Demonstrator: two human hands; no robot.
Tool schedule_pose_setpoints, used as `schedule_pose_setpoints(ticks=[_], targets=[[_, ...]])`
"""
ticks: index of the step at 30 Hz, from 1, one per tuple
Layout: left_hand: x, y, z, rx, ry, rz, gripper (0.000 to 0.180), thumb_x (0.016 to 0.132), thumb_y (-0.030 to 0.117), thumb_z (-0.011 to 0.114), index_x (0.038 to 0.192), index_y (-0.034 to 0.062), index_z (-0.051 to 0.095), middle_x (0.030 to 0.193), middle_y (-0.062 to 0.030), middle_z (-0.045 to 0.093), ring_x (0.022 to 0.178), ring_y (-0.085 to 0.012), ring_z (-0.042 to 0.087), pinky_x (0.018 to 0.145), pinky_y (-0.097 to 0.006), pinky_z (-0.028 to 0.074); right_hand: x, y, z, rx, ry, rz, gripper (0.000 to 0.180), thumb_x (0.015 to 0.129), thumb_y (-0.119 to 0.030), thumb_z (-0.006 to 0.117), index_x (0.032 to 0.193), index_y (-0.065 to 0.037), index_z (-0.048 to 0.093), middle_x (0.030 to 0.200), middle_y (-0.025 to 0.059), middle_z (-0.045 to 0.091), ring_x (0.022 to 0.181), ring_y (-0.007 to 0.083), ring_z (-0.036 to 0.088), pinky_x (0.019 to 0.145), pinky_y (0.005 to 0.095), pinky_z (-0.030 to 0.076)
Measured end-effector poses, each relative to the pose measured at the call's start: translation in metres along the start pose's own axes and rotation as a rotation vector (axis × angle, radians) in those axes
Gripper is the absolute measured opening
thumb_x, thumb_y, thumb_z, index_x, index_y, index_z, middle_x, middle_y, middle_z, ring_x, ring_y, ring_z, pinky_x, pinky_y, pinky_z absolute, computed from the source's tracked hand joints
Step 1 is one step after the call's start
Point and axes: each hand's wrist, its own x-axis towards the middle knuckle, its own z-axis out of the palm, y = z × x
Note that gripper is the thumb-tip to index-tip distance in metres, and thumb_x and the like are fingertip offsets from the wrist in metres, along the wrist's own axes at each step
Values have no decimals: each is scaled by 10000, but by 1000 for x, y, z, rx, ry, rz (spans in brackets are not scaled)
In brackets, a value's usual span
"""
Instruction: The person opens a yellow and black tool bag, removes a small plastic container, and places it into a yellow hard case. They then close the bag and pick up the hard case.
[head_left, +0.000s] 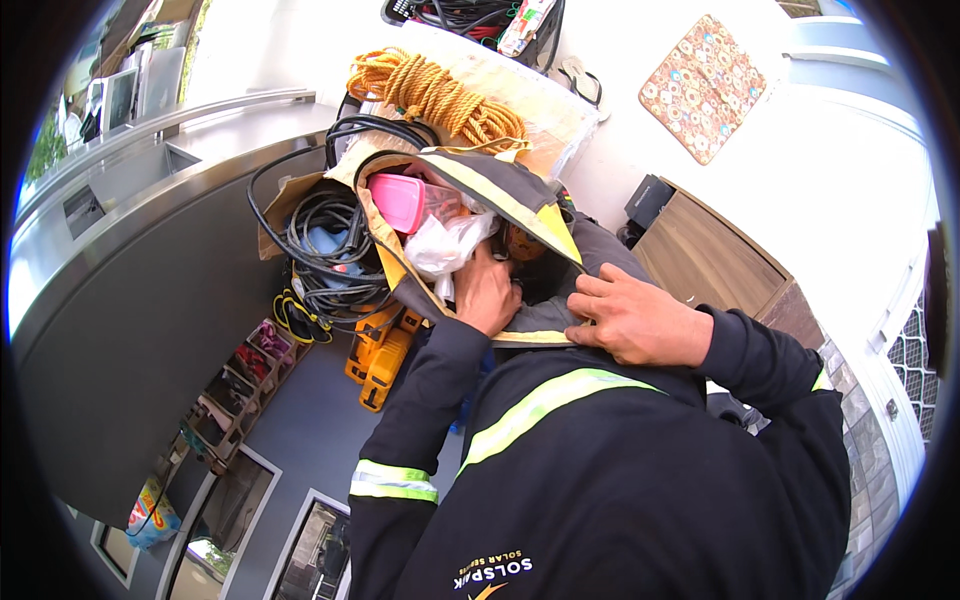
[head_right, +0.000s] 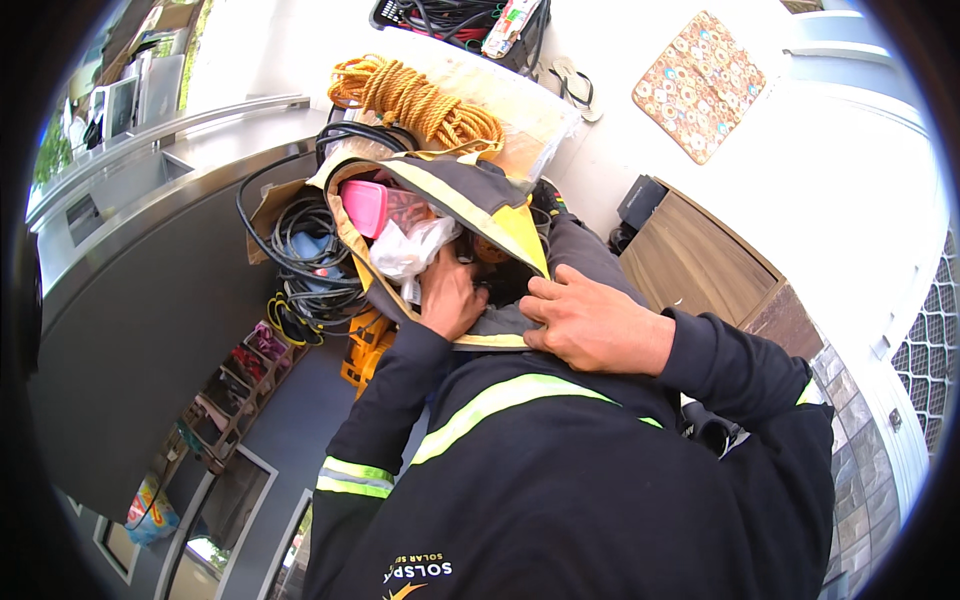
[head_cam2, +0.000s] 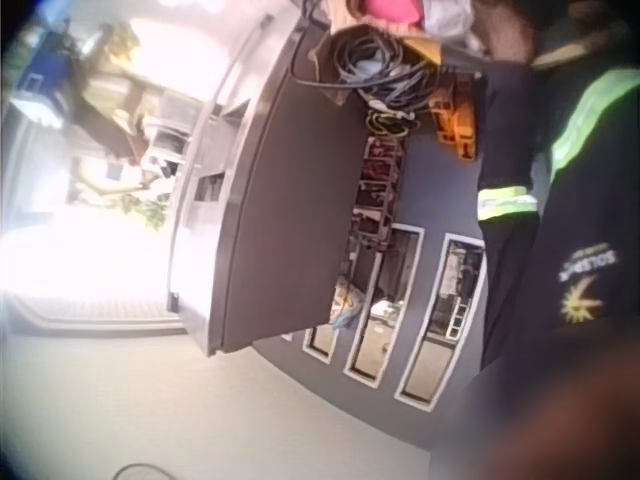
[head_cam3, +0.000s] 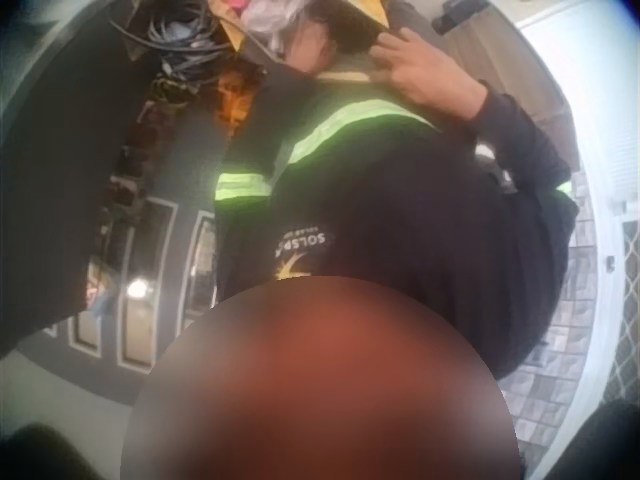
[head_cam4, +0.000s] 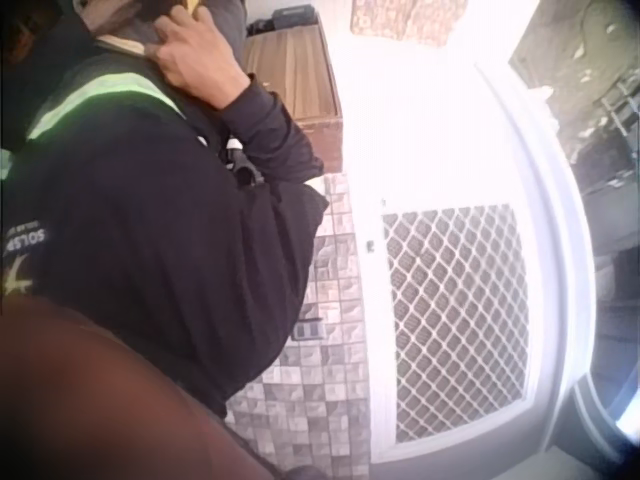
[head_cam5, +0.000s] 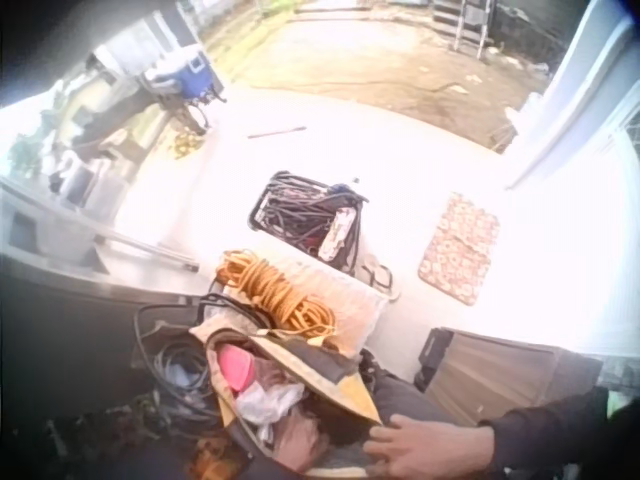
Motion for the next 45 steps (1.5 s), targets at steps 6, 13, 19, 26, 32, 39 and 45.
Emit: schedule_pose_setpoints(ticks=[6,13,19,26,32,39,45], targets=[[-15,2,-43,-145,96,-10,274,776,168,885,1016,57,816,1283,-243,539,1259,-450,509,1081,-532,414,0,-2,6,5,5,-20,315,951,-213,651,1216,-110,788,1036,43,598,1064,222,558,864,366,416],[-10,-4,-53,-99,36,50,297,819,234,833,1067,77,790,1267,-223,540,1221,-428,501,1068,-534,394,2,-5,5,18,47,-6,191,938,-231,661,1024,-104,775,1017,43,610,1082,220,562,843,376,438],[-11,-9,-44,-89,68,67,282,817,236,833,1044,79,780,1238,-220,557,1212,-433,512,1060,-539,394,2,-8,8,6,38,-3,172,921,-225,670,989,-101,769,1010,43,607,1073,220,562,837,374,445],[-15,-1,-32,-174,322,31,216,750,157,887,927,89,783,1160,-198,547,1158,-406,539,996,-522,423,2,-8,14,-34,58,24,154,889,-209,683,956,-102,771,1013,42,609,1070,219,563,825,365,453],[-26,-4,-28,-192,453,52,196,750,131,885,918,89,795,1106,-191,558,1094,-383,560,953,-497,434,7,-13,13,57,1,96,306,862,-229,759,1137,-97,776,1099,66,627,1080,248,593,834,389,478],[-33,-2,-21,-122,528,94,187,750,74,861,926,79,797,1007,-135,571,1004,-348,596,894,-486,443,45,-18,28,88,4,359,644,885,-393,806,1351,23,647,1532,231,595,1128,353,731,908,445,585],[-42,-3,-12,-81,582,114,196,749,61,858,932,69,791,979,-130,570,988,-329,598,895,-479,461,54,-3,45,112,-78,276,629,894,-444,795,1293,31,688,1549,201,604,1079,347,752,909,451,594]])
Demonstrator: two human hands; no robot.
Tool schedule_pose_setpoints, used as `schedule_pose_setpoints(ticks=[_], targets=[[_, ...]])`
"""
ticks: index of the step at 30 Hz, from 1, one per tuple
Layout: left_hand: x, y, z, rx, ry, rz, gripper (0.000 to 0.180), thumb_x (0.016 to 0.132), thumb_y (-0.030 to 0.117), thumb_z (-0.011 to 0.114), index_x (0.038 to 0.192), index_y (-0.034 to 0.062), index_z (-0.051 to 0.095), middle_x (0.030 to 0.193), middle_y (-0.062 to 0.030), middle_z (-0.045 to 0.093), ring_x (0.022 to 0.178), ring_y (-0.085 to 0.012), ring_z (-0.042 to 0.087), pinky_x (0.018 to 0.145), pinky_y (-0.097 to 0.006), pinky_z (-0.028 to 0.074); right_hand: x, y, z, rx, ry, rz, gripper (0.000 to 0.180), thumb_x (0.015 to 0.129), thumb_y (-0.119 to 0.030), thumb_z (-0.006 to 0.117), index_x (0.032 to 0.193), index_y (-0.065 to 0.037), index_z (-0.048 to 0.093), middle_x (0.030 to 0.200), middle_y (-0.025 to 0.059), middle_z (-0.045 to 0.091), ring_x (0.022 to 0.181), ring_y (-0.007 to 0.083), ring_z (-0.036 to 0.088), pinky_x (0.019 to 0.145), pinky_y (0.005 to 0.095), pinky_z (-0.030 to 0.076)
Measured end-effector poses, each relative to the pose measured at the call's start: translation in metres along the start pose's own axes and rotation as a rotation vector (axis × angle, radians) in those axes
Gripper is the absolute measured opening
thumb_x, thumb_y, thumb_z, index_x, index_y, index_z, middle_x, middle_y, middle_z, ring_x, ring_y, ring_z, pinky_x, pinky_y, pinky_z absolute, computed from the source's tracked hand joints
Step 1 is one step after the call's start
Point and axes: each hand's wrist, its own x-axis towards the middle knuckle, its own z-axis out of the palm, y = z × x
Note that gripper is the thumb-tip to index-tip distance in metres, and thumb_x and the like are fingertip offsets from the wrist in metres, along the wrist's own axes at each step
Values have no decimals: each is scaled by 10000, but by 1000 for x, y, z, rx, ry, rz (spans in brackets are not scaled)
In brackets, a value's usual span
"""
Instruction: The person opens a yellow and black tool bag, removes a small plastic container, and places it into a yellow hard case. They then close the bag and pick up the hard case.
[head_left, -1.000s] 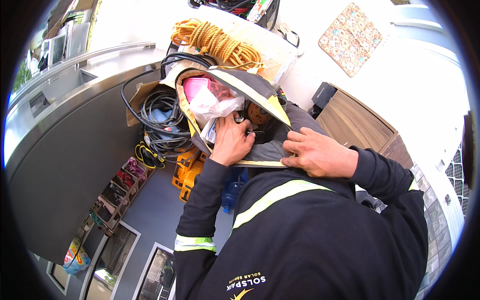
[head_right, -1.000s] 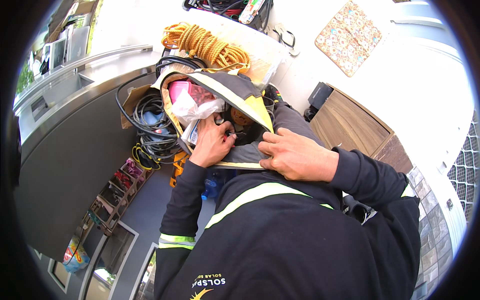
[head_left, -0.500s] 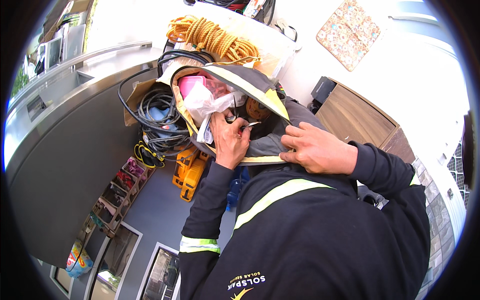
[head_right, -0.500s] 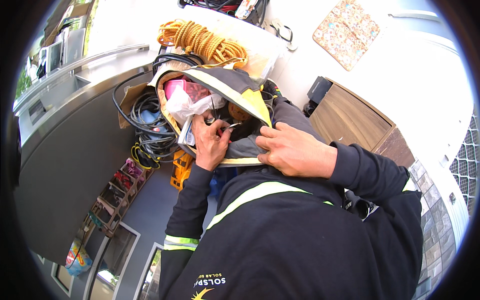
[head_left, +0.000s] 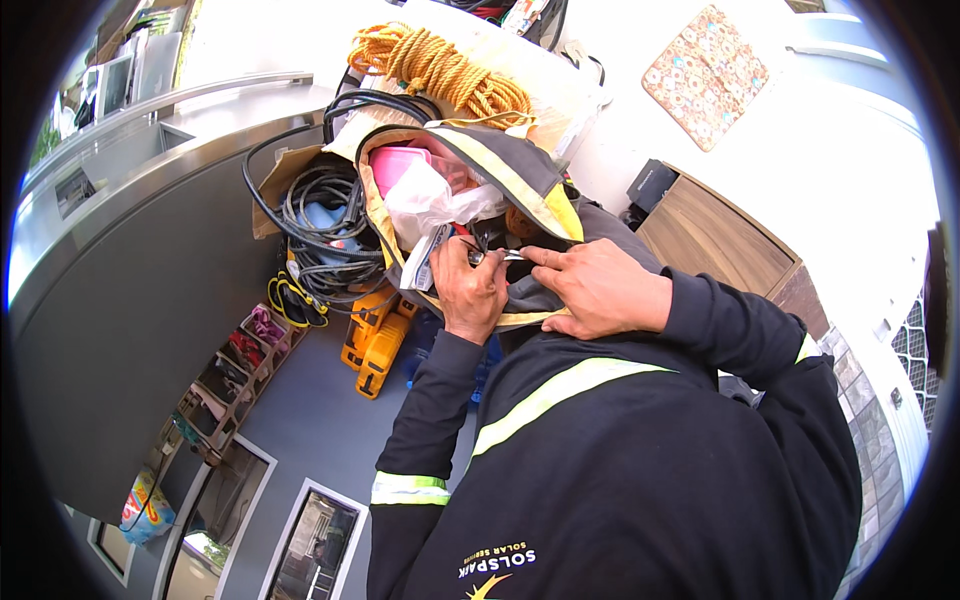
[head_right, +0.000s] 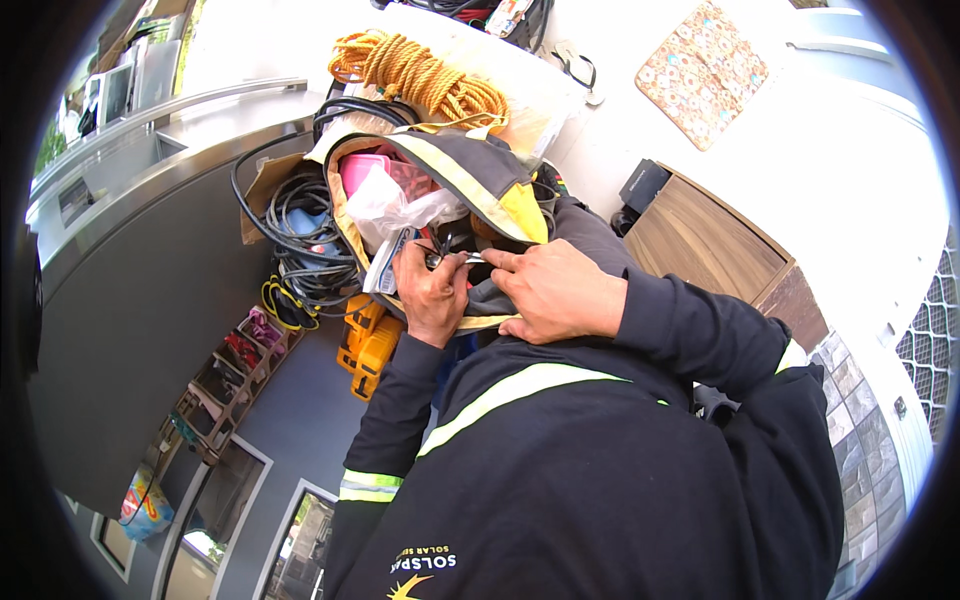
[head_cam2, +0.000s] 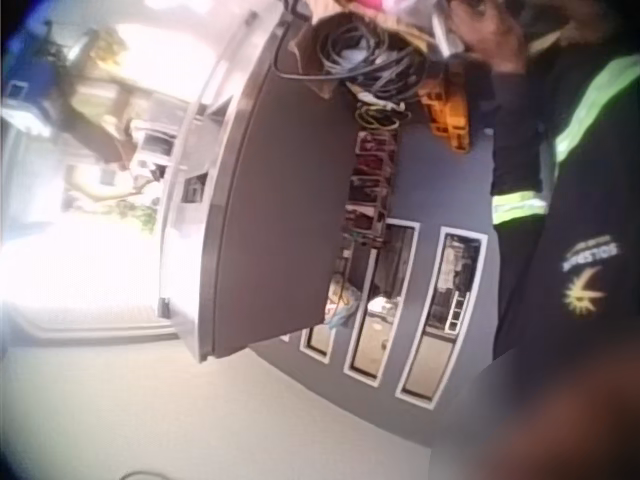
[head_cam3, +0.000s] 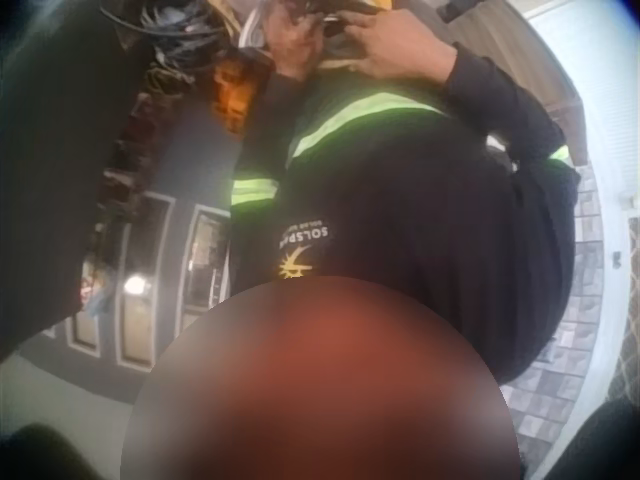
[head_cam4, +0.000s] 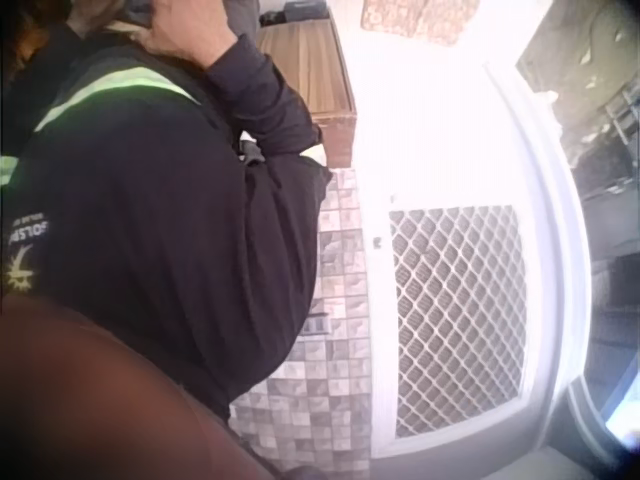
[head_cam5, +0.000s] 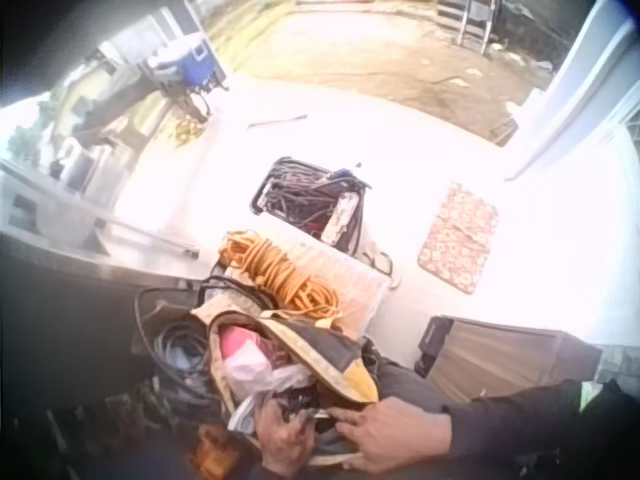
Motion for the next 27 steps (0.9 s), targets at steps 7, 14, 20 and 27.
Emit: schedule_pose_setpoints(ticks=[7,14,20,27], targets=[[-6,-4,-3,-42,-22,26,196,725,70,856,891,52,754,984,-137,567,998,-333,597,936,-502,457,-6,3,1,67,46,-113,458,876,-375,792,1124,9,785,1381,120,730,980,376,760,865,475,618],[-5,-8,-7,-94,-75,12,180,704,77,860,839,59,742,1040,-147,573,1026,-351,589,933,-505,457,-5,2,2,75,78,-126,431,874,-357,798,1135,-13,804,1257,72,771,967,369,751,881,479,610],[-3,-9,-8,-72,-144,10,184,711,81,866,858,68,756,1076,-158,572,1054,-373,576,913,-500,465,-4,4,1,76,76,-124,417,870,-364,806,1096,-14,799,1162,91,776,986,364,748,879,476,607],[9,-2,4,-197,-503,71,393,815,51,720,1199,105,781,1229,-242,557,1221,-447,533,1055,-519,489,-11,-3,-10,-5,296,-218,338,911,-378,792,861,-51,721,845,89,675,863,297,693,761,436,557]])
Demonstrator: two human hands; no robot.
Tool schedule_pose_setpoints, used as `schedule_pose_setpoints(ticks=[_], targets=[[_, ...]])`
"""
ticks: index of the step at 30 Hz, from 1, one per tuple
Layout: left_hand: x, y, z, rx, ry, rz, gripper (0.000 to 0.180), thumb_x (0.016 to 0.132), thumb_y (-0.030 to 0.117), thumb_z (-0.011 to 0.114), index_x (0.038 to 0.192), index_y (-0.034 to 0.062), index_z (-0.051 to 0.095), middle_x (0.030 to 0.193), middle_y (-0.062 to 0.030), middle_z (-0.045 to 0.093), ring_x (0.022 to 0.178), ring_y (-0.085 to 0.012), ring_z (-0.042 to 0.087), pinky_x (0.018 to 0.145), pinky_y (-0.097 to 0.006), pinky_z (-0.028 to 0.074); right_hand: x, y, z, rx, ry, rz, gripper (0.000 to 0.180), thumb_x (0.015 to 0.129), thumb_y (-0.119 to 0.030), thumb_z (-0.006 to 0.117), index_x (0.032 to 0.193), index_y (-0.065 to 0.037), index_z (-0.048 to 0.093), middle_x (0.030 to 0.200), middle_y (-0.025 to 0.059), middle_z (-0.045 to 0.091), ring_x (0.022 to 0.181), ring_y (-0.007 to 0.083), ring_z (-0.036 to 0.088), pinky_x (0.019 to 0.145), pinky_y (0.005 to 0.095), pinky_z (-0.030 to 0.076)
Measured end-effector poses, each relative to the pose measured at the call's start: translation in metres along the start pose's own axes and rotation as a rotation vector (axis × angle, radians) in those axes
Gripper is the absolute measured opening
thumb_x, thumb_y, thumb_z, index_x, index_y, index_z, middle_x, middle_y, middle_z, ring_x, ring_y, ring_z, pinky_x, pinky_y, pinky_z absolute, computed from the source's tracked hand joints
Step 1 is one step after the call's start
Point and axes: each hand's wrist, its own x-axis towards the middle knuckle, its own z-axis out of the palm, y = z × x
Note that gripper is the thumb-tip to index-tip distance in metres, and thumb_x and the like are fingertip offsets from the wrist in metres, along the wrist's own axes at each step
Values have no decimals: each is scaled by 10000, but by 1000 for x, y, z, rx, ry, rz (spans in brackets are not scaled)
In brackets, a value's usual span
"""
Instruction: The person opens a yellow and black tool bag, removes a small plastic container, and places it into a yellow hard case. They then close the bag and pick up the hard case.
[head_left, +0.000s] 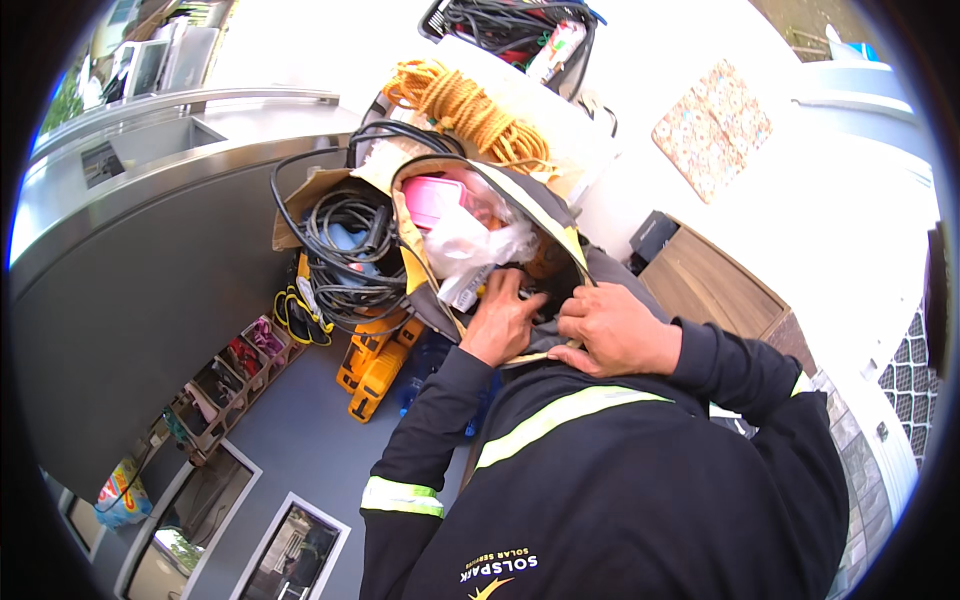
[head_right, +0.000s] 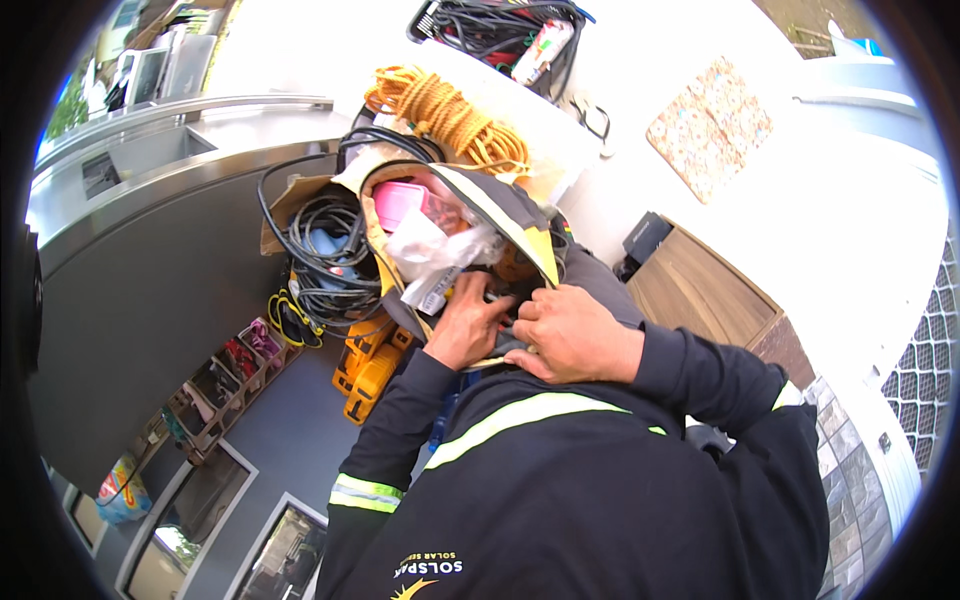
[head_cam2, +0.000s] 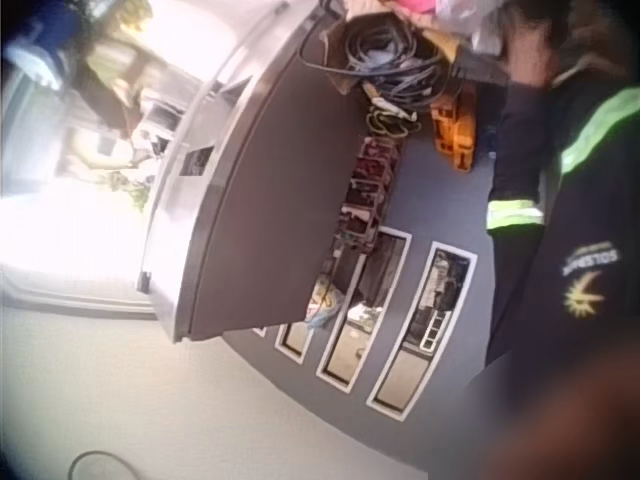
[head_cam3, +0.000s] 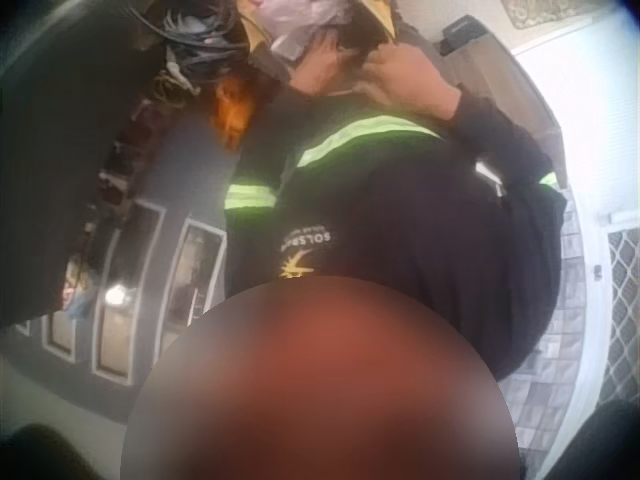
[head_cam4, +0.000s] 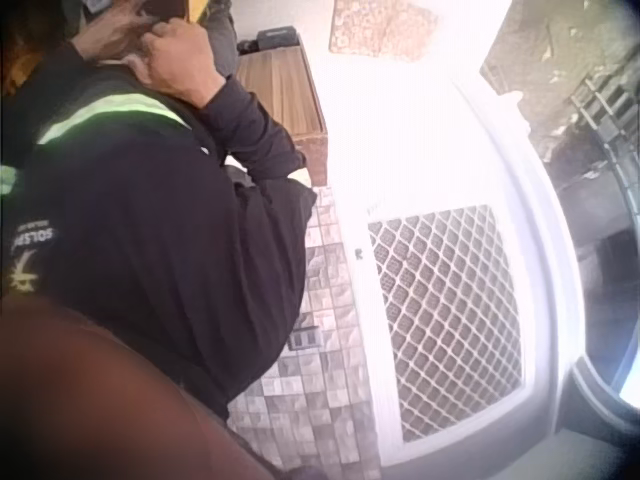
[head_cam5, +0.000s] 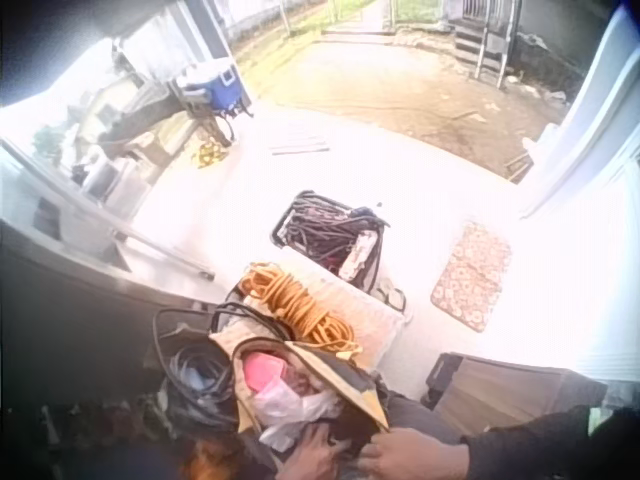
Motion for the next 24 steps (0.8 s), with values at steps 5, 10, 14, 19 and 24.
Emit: schedule_pose_setpoints(ticks=[5,10,14,19,24], targets=[[11,18,-27,-24,16,36,443,841,36,687,1278,66,755,1342,-290,589,1245,-471,586,1084,-510,496,5,-9,-5,-7,250,73,200,922,-191,775,1039,-53,690,1028,100,638,858,326,697,722,435,563],[-9,33,-75,84,673,-233,165,808,38,737,972,25,722,1028,-165,684,964,-369,700,831,-455,565,11,-6,5,169,410,354,434,847,10,782,1244,-52,619,1189,189,536,847,391,690,697,477,585],[9,-27,-105,344,958,-591,482,886,225,792,1313,58,645,1144,-238,691,1064,-470,678,926,-533,543,15,2,20,281,571,506,602,818,35,801,1356,-33,538,1222,237,500,963,438,682,804,479,587],[15,-95,-111,-93,647,-644,431,951,231,676,1355,83,690,1113,-282,768,1044,-461,739,921,-517,573,41,34,20,67,551,689,656,879,-170,815,1466,-46,549,1195,302,636,1049,495,672,910,534,574],[-90,-71,-140,-476,1002,-409,272,976,-46,568,1144,4,775,970,-61,759,913,-73,652,808,-241,511,43,55,-2,-126,355,689,397,887,-183,724,1273,-103,774,950,241,778,882,455,759,798,512,605]])
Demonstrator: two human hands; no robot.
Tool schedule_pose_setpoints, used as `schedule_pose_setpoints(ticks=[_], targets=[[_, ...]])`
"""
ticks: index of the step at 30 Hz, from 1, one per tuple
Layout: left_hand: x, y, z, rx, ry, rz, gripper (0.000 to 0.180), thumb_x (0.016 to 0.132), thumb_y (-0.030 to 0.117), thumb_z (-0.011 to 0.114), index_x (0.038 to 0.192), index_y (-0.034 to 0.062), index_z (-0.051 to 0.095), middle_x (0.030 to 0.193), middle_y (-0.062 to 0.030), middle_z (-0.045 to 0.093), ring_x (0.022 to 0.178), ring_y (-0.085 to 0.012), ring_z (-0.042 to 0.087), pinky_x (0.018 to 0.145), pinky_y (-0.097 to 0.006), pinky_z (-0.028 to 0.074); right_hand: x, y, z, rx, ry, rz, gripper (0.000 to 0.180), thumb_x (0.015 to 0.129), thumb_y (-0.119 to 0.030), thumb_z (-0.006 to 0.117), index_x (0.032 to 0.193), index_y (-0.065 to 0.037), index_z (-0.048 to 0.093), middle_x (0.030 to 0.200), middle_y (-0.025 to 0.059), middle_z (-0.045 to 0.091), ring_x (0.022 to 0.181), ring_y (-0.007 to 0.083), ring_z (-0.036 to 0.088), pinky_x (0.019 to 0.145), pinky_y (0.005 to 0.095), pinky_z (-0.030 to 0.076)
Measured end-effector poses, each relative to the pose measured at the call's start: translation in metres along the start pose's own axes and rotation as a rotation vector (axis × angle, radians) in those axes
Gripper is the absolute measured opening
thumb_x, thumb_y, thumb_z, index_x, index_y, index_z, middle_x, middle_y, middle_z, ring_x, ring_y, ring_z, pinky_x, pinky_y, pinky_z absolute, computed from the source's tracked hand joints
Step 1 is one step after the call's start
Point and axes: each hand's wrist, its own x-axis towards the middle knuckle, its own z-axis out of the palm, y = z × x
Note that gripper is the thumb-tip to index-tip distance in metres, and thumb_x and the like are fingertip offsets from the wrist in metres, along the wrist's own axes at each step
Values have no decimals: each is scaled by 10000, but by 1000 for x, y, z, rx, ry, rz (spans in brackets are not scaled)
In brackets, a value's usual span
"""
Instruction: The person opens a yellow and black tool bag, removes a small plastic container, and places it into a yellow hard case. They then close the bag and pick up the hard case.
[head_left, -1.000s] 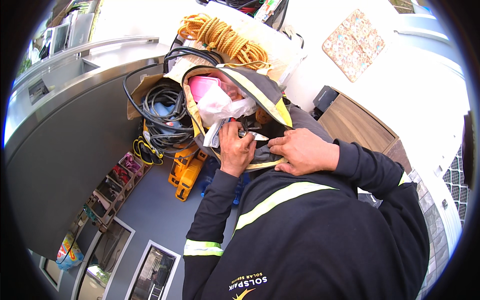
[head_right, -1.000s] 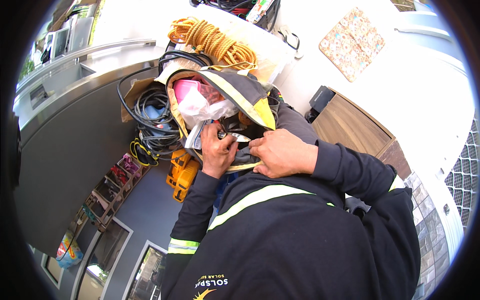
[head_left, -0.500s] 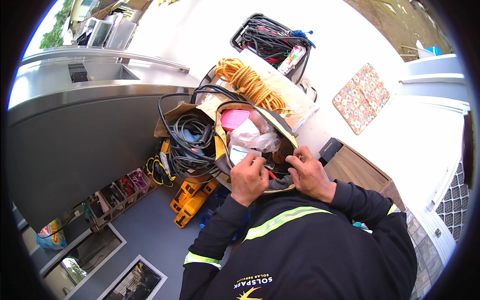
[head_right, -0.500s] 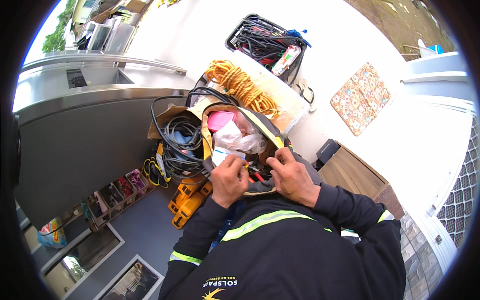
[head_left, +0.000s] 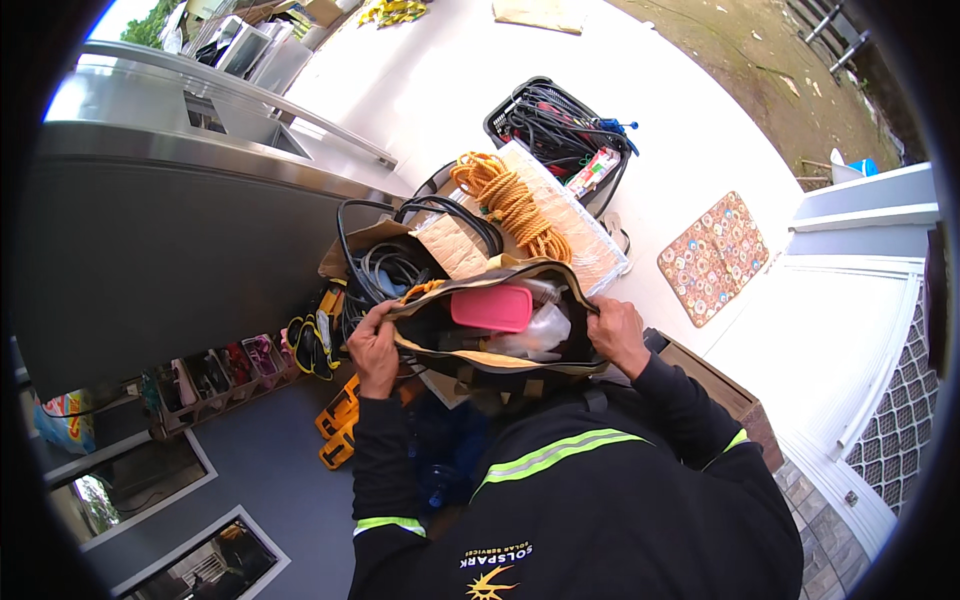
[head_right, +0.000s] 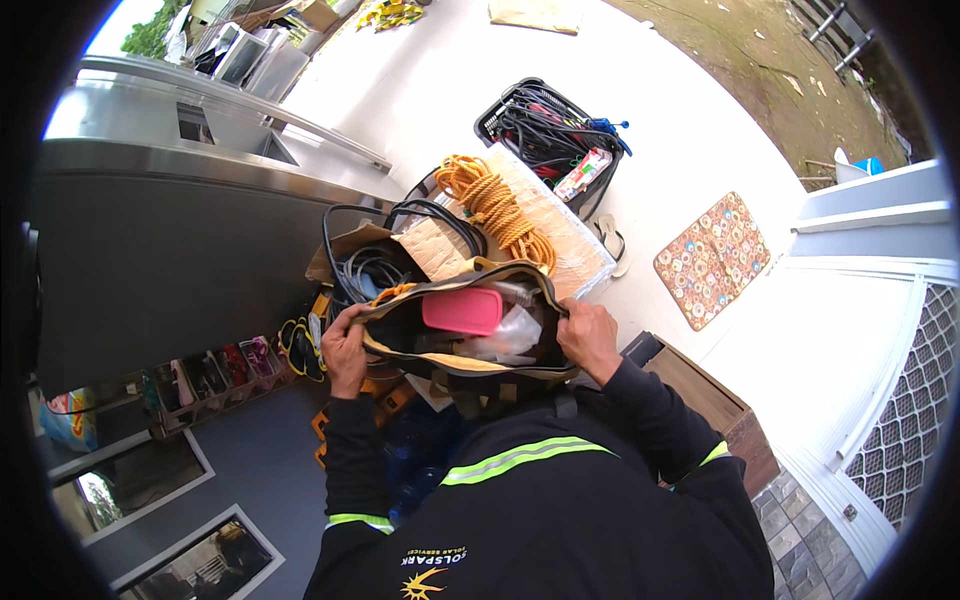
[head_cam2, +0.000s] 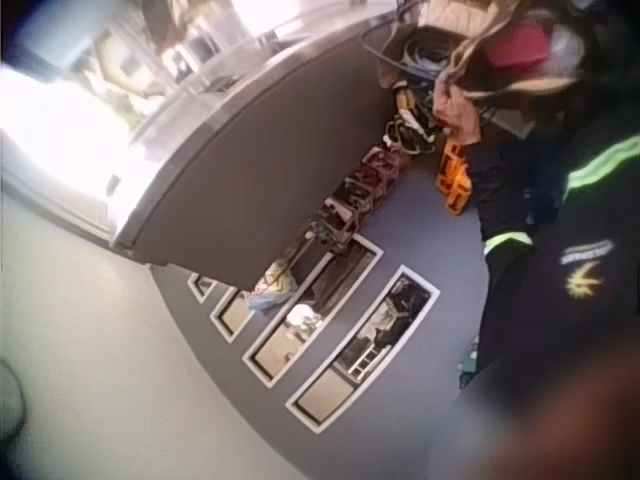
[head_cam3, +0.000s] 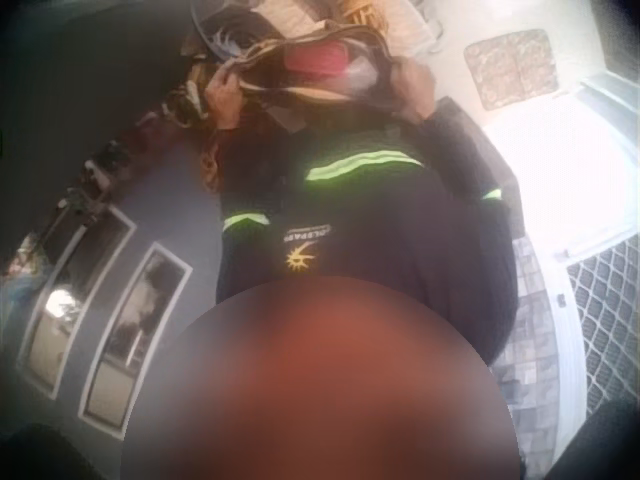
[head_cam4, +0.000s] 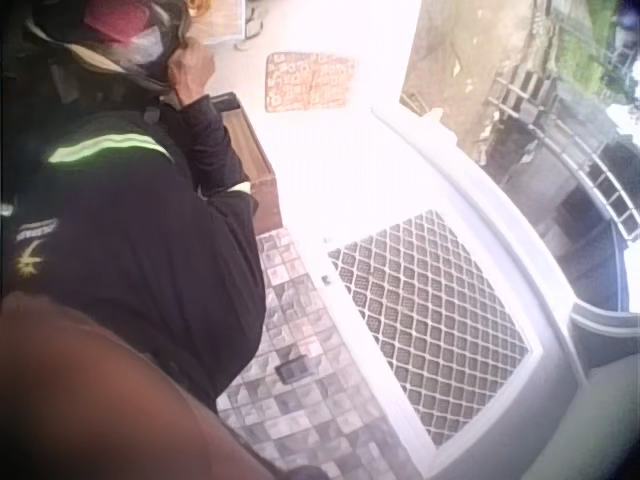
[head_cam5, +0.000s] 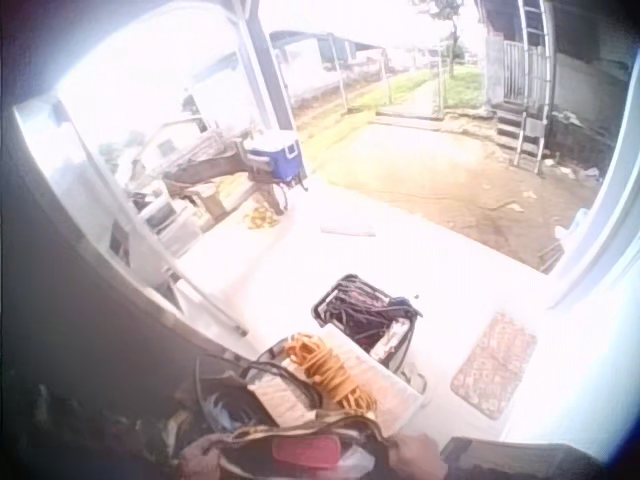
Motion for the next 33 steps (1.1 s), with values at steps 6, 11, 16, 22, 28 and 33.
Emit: schedule_pose_setpoints(ticks=[6,11,16,22,28,33], targets=[[-88,15,-80,-43,106,-13,213,965,-124,554,1028,-9,722,963,-44,664,922,-126,622,842,-251,462,-77,-4,-40,265,186,-357,601,808,68,632,1351,-150,772,847,140,709,742,361,692,685,428,550],[-144,-10,-71,46,131,-77,208,952,-152,560,997,-5,700,926,-53,582,891,-168,593,821,-261,440,-87,-12,-61,-113,-41,-560,662,807,27,670,1422,-210,733,716,54,518,619,269,516,648,404,441],[-145,-22,-45,120,328,-144,317,990,-125,561,1248,34,653,1044,-60,657,1002,-149,635,892,-291,488,-66,-7,-60,-133,-170,-493,631,826,59,649,1410,-165,728,829,101,694,725,325,656,708,442,511],[-8,-49,-46,-494,211,-439,445,931,11,615,1366,95,576,1112,-82,708,966,-170,691,691,-369,628,57,-7,-28,919,-421,149,314,1050,-29,623,1336,66,709,1144,90,784,945,149,738,878,271,587],[113,-79,-11,-698,190,-808,124,939,-28,656,1058,5,665,1030,-100,654,872,-243,697,679,-371,694,123,-16,-27,436,-378,185,401,1040,-157,681,1431,-68,682,1038,33,736,823,153,718,734,394,612],[107,-90,0,-802,62,-659,226,898,-66,640,1112,2,666,1083,-101,642,981,-259,685,699,-453,700,97,-42,-24,-76,-249,-306,469,1025,-259,738,1452,-70,693,1379,195,603,1159,284,675,1000,376,554]])
